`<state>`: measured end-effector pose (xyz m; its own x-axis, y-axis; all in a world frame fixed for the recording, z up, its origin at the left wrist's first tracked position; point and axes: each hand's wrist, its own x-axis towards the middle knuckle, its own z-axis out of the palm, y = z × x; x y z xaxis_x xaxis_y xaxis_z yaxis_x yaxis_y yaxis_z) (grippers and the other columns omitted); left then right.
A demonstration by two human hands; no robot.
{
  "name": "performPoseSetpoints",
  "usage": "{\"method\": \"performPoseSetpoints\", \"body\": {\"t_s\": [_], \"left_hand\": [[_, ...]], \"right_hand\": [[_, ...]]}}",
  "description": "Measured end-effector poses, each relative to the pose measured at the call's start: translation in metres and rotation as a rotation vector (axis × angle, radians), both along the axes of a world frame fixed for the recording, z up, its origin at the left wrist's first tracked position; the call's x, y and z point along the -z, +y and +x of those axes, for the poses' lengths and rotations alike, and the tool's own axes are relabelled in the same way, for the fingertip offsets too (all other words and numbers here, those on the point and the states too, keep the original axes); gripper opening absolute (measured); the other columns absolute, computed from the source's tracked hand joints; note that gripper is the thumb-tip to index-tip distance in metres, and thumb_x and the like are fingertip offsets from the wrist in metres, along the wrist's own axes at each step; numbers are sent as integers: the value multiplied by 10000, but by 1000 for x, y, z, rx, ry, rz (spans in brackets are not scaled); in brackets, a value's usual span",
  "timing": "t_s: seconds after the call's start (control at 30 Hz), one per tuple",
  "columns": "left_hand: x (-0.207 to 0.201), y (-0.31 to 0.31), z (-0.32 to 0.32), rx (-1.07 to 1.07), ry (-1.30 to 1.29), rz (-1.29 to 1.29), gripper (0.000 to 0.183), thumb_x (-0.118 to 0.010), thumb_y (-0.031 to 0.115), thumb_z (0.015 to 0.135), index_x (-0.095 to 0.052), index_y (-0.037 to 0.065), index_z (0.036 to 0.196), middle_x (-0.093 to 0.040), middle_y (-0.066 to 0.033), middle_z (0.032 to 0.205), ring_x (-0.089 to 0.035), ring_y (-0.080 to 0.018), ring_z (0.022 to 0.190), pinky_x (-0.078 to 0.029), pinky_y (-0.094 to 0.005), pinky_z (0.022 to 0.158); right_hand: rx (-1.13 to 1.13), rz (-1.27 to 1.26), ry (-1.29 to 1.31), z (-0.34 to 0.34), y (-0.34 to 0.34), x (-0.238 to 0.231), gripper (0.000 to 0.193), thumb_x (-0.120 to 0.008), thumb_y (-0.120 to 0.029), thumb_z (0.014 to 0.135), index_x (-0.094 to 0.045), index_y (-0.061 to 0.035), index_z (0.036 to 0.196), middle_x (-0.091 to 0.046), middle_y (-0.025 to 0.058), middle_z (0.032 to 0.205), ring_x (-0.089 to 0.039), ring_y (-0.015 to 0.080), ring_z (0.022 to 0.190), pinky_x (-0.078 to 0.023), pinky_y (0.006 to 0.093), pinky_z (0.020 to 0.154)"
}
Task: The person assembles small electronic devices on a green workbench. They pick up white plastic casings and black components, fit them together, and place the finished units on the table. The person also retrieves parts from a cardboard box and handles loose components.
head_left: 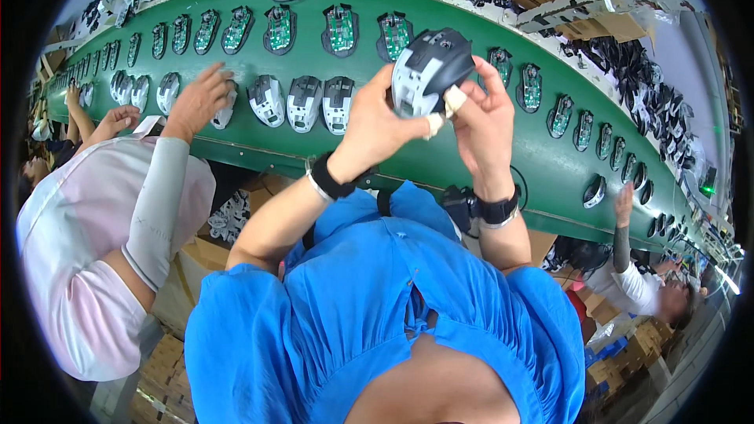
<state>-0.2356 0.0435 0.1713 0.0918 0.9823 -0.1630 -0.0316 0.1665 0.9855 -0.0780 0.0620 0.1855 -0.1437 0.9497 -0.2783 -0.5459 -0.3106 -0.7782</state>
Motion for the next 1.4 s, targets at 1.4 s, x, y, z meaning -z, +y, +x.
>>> {"method": "performPoseSetpoints", "body": {"t_s": [1.4], "left_hand": [[83,-19,34,137,540,498,522,-680,18,716,-530,69,1214,-472,-170,1127,-595,-346,919,-539,-383,724]], "right_hand": [[302,-508,142,22,-37,72,628,-537,-55,895,-211,-59,1432,-492,81,1240,-535,199,1072,-449,419,920]]}}
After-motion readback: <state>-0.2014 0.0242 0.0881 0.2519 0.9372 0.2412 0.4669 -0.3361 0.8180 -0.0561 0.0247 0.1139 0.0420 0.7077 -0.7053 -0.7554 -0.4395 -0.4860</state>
